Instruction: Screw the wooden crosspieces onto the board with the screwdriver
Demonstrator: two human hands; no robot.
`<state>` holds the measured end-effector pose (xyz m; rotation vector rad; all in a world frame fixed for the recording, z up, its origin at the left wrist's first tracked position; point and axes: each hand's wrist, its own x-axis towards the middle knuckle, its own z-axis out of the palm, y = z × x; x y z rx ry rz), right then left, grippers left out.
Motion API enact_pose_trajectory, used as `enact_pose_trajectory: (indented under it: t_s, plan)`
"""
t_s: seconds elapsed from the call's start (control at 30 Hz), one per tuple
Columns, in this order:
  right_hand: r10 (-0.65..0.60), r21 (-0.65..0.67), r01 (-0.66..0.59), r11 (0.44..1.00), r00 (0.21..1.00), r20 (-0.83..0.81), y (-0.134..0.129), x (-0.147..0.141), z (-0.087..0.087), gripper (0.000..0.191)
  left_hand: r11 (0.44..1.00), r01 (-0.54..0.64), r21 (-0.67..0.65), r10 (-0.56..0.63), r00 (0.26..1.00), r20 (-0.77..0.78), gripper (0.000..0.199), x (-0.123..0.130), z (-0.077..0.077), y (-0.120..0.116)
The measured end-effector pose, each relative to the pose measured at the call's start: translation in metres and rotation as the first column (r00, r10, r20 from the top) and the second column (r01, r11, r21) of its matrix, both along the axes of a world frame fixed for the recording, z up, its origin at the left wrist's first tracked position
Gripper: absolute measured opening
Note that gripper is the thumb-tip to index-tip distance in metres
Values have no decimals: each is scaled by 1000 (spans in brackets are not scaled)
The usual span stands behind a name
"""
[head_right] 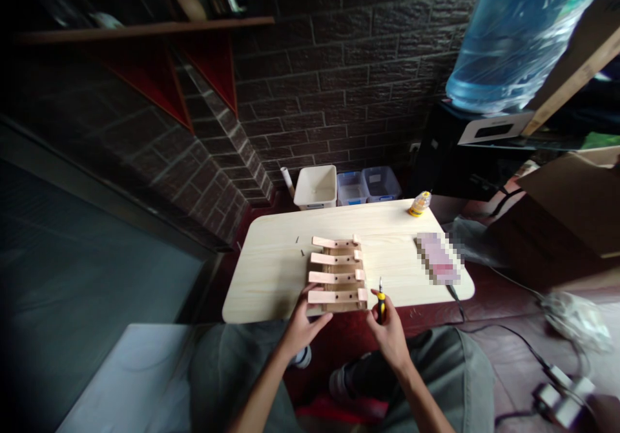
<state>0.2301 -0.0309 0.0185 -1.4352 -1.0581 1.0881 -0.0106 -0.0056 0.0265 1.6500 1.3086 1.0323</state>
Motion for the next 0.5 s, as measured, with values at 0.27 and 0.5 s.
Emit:
enact_pose_trajectory:
  t_s: [0.27,0.5]
  plan:
    - [-134,-24,134,991,991,12,-7,26,2,55,995,-78,-62,75,996,-54,38,-62,-8,56]
    - [-176,-92,166,982,977,-122,6,27,17,57,957,-270,-108,178,838,-515,17,-75,0,165]
